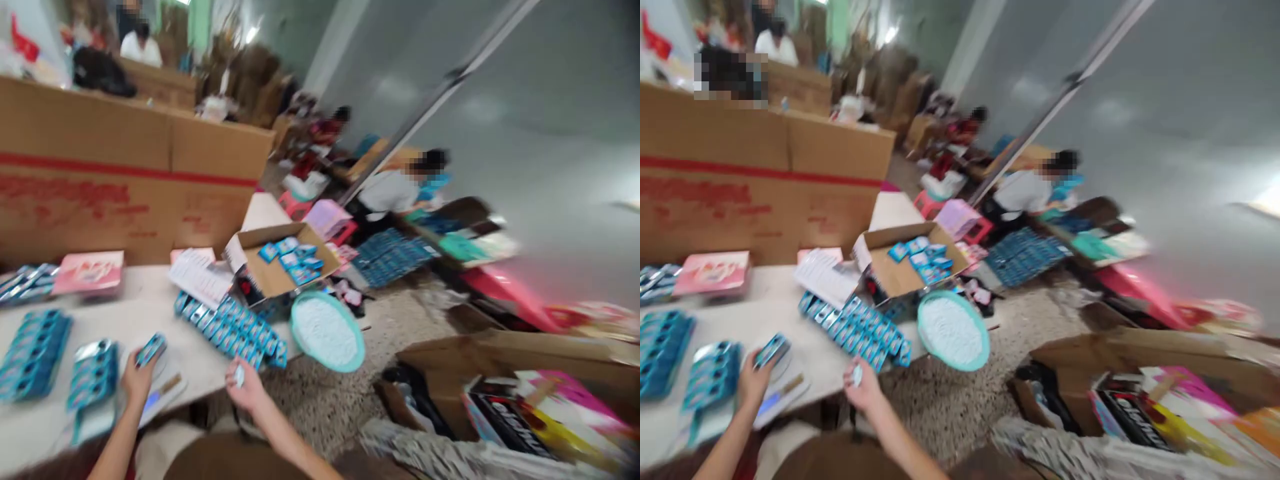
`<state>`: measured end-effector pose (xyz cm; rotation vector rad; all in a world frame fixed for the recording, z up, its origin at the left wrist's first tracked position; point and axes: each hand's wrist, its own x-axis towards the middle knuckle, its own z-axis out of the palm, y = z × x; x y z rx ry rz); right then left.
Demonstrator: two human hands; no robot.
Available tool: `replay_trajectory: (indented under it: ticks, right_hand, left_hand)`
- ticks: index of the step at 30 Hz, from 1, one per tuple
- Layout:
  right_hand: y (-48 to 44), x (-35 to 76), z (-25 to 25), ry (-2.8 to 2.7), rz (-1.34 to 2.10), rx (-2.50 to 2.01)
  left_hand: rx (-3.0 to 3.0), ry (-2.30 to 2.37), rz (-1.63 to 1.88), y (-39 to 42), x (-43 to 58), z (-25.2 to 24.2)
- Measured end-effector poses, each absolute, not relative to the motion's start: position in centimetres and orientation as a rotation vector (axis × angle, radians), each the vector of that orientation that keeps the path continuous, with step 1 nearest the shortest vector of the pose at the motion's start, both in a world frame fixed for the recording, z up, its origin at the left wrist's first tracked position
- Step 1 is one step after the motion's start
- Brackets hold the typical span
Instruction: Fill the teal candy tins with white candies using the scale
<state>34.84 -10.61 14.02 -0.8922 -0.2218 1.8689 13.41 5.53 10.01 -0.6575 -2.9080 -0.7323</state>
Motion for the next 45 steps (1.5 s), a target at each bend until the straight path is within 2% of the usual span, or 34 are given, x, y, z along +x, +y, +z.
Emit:
replay_trajectory:
  ticks: [1, 3, 5, 8, 18, 31, 45]
  right_hand:
    - [-7.8, 35.0, 15.4, -0.133, 1.928, -0.929]
    - [-3.1, 35.0, 14.5, 0.046, 1.995, -0.997]
    - [-1.3, 35.2, 11.6, 0.215, 1.999, -1.039]
    - [-2.4, 36.2, 8.7, 0.422, 1.939, -1.025]
    - [-3.3, 37.1, 7.9, 0.43, 1.918, -1.027]
    - [-2.8, 36.6, 7.8, 0.463, 1.972, -1.032]
    - [-3.2, 36.5, 7.5, 0.445, 2.026, -1.023]
  left_hand:
    - [-0.91, -2.972, -0.829, 3.3, 12.1, 8.6]
    - [-1.356, -3.027, -1.195, 0.8, 10.5, 6.1]
    - [-1.447, -3.001, -1.521, 0.3, 9.7, 3.9]
    - [-1.441, -2.973, -1.689, 0.8, 9.1, 1.9]
    - [-1.59, -2.874, -1.653, -0.2, 7.4, 1.1]
    - [-1.571, -2.823, -1.506, -5.9, 6.8, 3.7]
    - [-1.425, -2.806, -1.58, -6.7, 5.9, 5.6]
